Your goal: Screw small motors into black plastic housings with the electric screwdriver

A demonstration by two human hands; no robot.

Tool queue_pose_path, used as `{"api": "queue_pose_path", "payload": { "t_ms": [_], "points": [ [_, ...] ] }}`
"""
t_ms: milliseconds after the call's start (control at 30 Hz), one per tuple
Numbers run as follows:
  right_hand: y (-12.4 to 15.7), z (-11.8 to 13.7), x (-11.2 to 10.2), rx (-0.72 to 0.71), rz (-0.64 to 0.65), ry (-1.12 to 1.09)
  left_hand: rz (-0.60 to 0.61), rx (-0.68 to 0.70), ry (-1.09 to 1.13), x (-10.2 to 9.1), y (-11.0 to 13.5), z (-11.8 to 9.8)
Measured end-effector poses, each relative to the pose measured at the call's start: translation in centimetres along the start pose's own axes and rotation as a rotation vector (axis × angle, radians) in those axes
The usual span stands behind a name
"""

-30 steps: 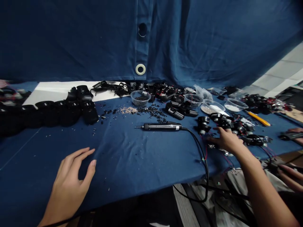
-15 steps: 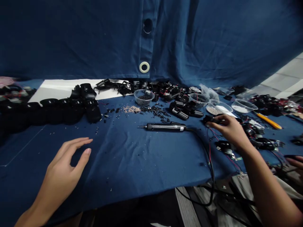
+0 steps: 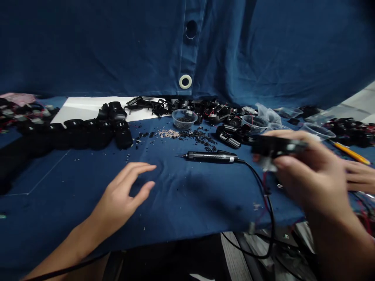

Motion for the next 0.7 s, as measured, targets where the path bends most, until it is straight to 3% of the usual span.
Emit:
{"api": "queue_pose_path", "payload": {
  "t_ms": [100,167,267,400,500,533,567,700],
  "points": [
    [1.7,-0.3,7.9,0.195,0.379,-0.177,0.063,0.23,0.091,2.1,-1.7,-3.9],
    [3.3,-1.6,12.9,0.374,0.589,-0.339,0.088,0.322,0.125,3.2,-2.3,-5.3],
    [5.5,-3.3,18.5,0.617,0.813,-0.611,0.054,0.299,0.115,3.8,-2.9,-4.8],
    [5.8,-5.1,21.8,0.706,0.983,-0.588,0.104,0.21,0.156,4.7,-3.7,-2.3],
    [1.9,-6.5,22.5,0.523,0.971,-0.218,0.131,0.098,0.207,5.6,-4.7,0.7],
    [-1.0,-6.8,22.1,0.377,0.836,-0.02,0.15,0.073,0.21,6.0,-5.0,1.6],
    [-3.5,-7.2,22.1,0.319,0.752,0.052,0.176,0.064,0.209,6.6,-5.3,2.3],
    [-11.3,-8.7,24.7,0.148,0.6,0.245,0.277,0.109,0.204,9.0,-5.7,3.7]
  ]
}}
Point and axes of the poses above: each hand's wrist, its own y-axis away from the middle knuckle, its own x-axis out of the palm, z = x × y, the point moved 10 cm from there along -y, towards the middle knuckle, and after that the axes turned 10 degrees about x, right-handed, at the moved point
